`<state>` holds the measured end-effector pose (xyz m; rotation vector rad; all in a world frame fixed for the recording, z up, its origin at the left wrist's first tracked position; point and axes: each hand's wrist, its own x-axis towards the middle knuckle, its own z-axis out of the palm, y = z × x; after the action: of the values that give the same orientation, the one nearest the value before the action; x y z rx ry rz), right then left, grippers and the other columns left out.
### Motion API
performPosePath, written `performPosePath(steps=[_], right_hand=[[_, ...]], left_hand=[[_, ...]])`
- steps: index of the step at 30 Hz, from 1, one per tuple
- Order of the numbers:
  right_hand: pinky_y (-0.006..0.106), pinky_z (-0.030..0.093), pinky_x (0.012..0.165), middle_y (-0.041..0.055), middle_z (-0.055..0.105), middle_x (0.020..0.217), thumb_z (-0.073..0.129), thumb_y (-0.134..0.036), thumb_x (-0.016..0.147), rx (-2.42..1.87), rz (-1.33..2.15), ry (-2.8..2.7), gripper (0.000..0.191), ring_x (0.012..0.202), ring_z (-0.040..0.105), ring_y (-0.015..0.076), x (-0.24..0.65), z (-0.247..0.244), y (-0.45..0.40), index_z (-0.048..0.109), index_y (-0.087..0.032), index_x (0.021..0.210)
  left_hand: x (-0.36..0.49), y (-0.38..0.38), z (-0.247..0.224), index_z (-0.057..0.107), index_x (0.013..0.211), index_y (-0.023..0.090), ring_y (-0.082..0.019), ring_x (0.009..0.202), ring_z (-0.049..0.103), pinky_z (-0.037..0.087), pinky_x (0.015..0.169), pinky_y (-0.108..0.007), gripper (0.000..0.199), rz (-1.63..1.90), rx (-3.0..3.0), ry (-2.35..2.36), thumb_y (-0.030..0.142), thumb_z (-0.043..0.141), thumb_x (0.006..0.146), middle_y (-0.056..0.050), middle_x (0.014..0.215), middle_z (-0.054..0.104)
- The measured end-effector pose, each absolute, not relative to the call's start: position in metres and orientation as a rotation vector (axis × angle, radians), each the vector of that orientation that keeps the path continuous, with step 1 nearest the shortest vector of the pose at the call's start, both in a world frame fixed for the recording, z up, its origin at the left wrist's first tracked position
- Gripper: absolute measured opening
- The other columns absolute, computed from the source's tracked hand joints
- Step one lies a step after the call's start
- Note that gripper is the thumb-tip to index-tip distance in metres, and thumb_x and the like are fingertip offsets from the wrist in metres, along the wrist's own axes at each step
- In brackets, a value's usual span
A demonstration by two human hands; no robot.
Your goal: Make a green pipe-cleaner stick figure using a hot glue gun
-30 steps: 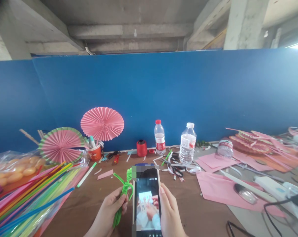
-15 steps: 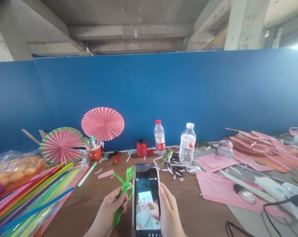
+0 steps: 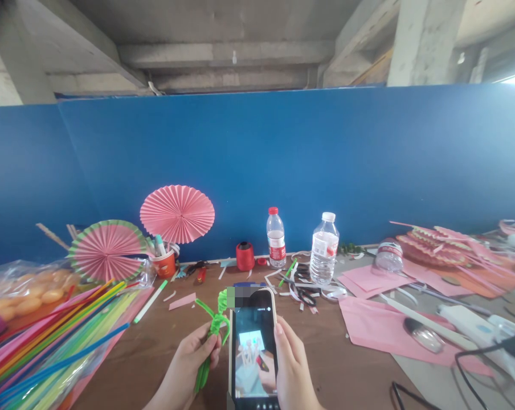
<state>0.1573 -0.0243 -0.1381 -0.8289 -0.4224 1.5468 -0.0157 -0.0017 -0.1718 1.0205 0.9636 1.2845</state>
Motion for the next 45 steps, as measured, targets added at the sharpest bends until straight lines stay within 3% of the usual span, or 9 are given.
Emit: performPosePath(steps=[4, 8, 11, 15, 24, 27, 31, 45], right_hand=[[0.024, 0.048, 0.050, 0.0031, 0.065, 0.069, 0.071, -0.044, 0.057, -0.757, 1.509, -0.489, 0.040, 0.058, 0.061, 0.0176, 0.159, -0.143, -0.021, 0.062, -0.017, 0.084], [0.024, 0.049, 0.052, 0.0016, 0.064, 0.070, 0.070, -0.046, 0.057, -0.769, 1.467, -0.516, 0.038, 0.059, 0.060, 0.0160, 0.160, -0.147, -0.020, 0.063, -0.017, 0.078], [0.025, 0.050, 0.058, 0.0005, 0.063, 0.067, 0.068, -0.048, 0.059, -0.816, 1.446, -0.559, 0.038, 0.062, 0.060, 0.0164, 0.160, -0.147, -0.020, 0.064, -0.017, 0.079], [0.025, 0.050, 0.064, 0.0038, 0.067, 0.083, 0.071, -0.047, 0.055, -0.883, 1.363, -0.562, 0.044, 0.075, 0.061, 0.0204, 0.161, -0.148, -0.020, 0.066, -0.016, 0.087], [0.026, 0.048, 0.073, 0.0055, 0.065, 0.094, 0.067, -0.043, 0.062, -0.876, 1.303, -0.625, 0.038, 0.089, 0.058, 0.0230, 0.166, -0.165, -0.014, 0.065, -0.017, 0.090], [0.023, 0.048, 0.064, 0.0042, 0.064, 0.079, 0.066, -0.043, 0.064, -0.857, 1.322, -0.648, 0.034, 0.076, 0.058, 0.0187, 0.166, -0.167, -0.012, 0.064, -0.017, 0.086], [0.020, 0.043, 0.051, -0.0030, 0.047, 0.056, 0.062, -0.045, 0.068, -0.763, 1.447, -0.637, 0.030, 0.053, 0.049, 0.0108, 0.164, -0.162, -0.014, 0.060, -0.016, 0.077], [0.022, 0.043, 0.051, -0.0023, 0.047, 0.057, 0.057, -0.044, 0.072, -0.723, 1.492, -0.719, 0.028, 0.051, 0.048, 0.0114, 0.164, -0.161, -0.013, 0.051, -0.017, 0.066]], left_hand=[[-0.017, 0.000, -0.175, 0.056, 0.065, 0.012, -0.005, 0.045, 0.033, 0.025, 0.044, -0.018, 0.020, 1.284, 1.024, 0.959, 0.030, 0.062, 0.071, 0.003, 0.054, 0.043], [-0.017, -0.002, -0.174, 0.058, 0.069, 0.012, -0.005, 0.046, 0.034, 0.026, 0.045, -0.018, 0.018, 1.274, 1.024, 0.957, 0.029, 0.062, 0.071, 0.003, 0.055, 0.043], [-0.015, -0.005, -0.168, 0.059, 0.069, 0.012, -0.005, 0.047, 0.033, 0.027, 0.045, -0.018, 0.016, 1.289, 1.021, 0.952, 0.027, 0.062, 0.071, 0.003, 0.056, 0.042], [-0.013, -0.007, -0.162, 0.060, 0.069, 0.012, -0.005, 0.047, 0.033, 0.027, 0.045, -0.017, 0.013, 1.293, 0.981, 0.926, 0.024, 0.064, 0.069, 0.002, 0.057, 0.043], [-0.012, -0.008, -0.158, 0.063, 0.074, 0.012, -0.004, 0.049, 0.034, 0.029, 0.046, -0.015, 0.012, 1.285, 0.913, 0.909, 0.022, 0.065, 0.068, 0.001, 0.060, 0.044], [-0.012, -0.008, -0.158, 0.063, 0.074, 0.012, -0.004, 0.047, 0.034, 0.028, 0.045, -0.015, 0.013, 1.288, 0.923, 0.914, 0.023, 0.065, 0.067, 0.002, 0.058, 0.044], [-0.012, -0.007, -0.159, 0.064, 0.078, 0.012, -0.004, 0.048, 0.034, 0.029, 0.045, -0.015, 0.016, 1.289, 0.926, 0.918, 0.024, 0.065, 0.068, 0.002, 0.059, 0.044], [-0.010, -0.008, -0.156, 0.063, 0.070, 0.011, -0.004, 0.049, 0.035, 0.028, 0.044, -0.015, 0.014, 1.297, 0.928, 0.914, 0.025, 0.067, 0.067, 0.001, 0.061, 0.045]])
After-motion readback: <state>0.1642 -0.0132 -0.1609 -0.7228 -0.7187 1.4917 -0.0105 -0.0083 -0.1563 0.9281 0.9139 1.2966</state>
